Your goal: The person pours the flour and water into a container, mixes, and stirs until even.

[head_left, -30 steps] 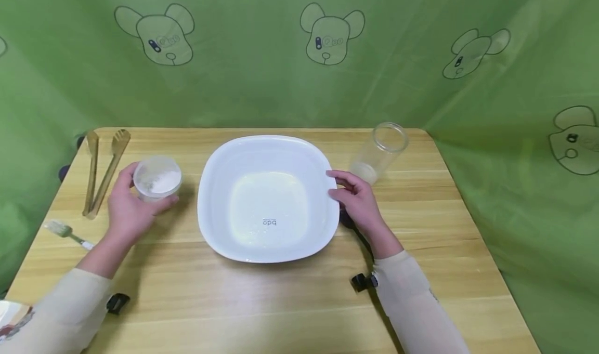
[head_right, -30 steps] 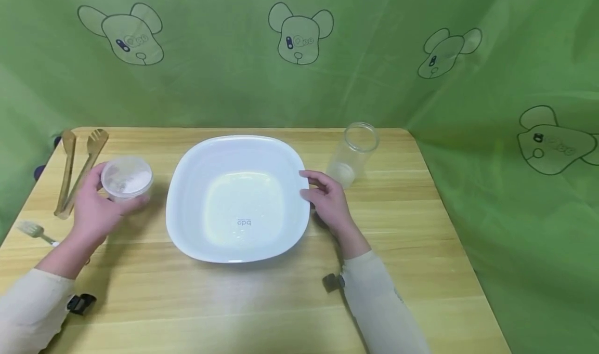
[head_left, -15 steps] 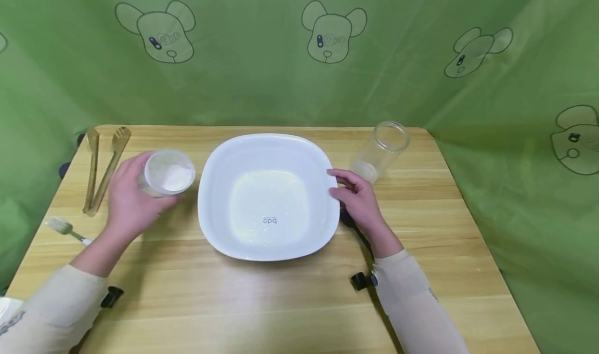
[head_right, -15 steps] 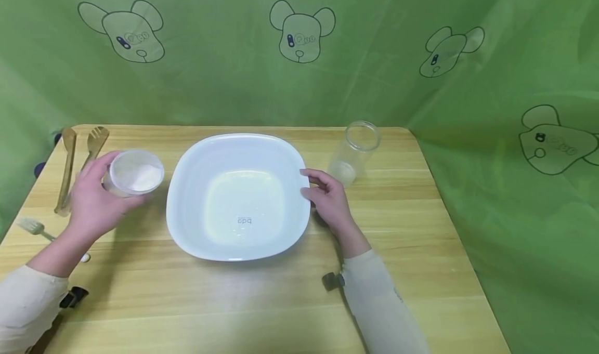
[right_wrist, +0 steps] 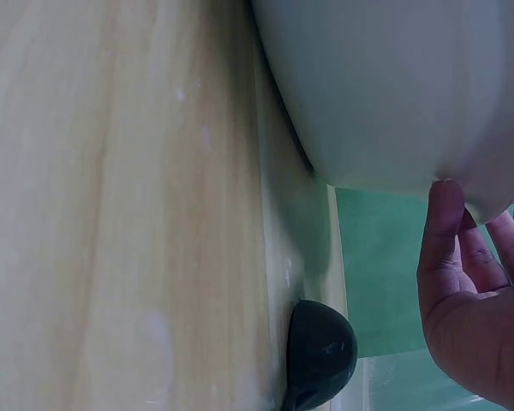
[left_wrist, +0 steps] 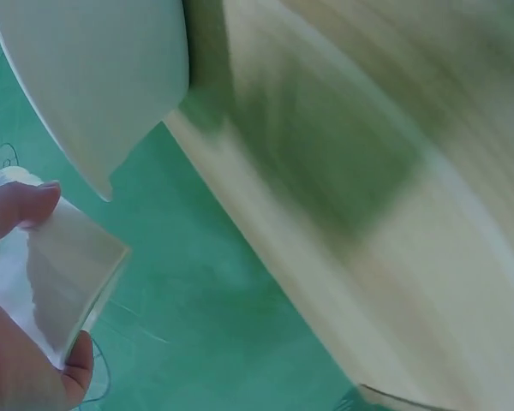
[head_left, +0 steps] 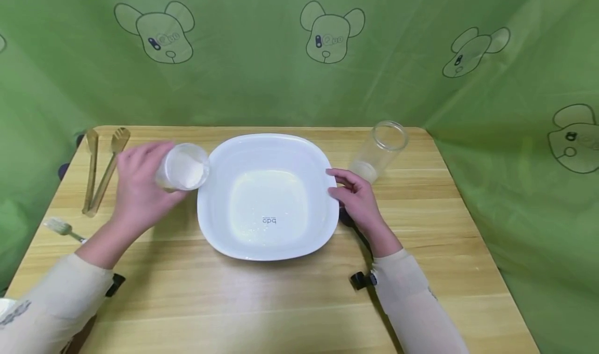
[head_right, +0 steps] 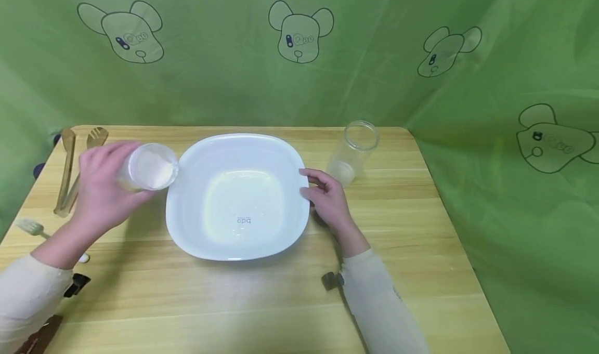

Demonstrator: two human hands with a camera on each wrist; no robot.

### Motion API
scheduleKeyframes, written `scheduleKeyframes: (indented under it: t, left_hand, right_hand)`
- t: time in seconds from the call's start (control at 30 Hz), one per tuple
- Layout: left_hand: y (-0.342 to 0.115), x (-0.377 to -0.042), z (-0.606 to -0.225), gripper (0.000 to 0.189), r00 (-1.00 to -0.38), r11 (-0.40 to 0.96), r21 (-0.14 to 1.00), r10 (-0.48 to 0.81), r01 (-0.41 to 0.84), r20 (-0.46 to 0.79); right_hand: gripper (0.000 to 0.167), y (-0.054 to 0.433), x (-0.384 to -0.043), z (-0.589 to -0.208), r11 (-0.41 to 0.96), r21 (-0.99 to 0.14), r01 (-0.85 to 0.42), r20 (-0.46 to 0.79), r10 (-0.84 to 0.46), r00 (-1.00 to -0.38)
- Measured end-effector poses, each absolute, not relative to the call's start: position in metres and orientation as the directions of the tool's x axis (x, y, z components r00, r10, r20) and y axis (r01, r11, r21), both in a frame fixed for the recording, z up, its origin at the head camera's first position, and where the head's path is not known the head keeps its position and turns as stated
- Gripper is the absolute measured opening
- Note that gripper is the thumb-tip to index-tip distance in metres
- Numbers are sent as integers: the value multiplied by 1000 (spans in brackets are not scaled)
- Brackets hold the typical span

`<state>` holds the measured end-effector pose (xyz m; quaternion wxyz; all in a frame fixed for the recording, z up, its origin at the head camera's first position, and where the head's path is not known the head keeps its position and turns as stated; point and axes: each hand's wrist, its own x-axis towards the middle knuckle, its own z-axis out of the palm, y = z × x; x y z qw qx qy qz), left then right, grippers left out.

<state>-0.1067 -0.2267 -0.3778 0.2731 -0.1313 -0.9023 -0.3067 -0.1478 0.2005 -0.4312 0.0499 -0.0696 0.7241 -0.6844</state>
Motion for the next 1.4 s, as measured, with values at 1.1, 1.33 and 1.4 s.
scheduleKeyframes:
  t: [1.1,1.33,1.4]
  left_hand:
    - [-194,-136,-361,87,-600,719,87,499,689,626]
    - [-183,-138,-363,86,-585,694,104,505,712,634]
    - [-180,-139,-365,85,-575,686,94,519,722,632]
  right_hand:
    - [38,200,-148,-430,62,-998,-31,21,-161,-987]
    - [37,199,-148,-431,64,-997,-31,21,-158,-987]
    - [37,199,-147,-431,63,-998,-31,20,-157,-987]
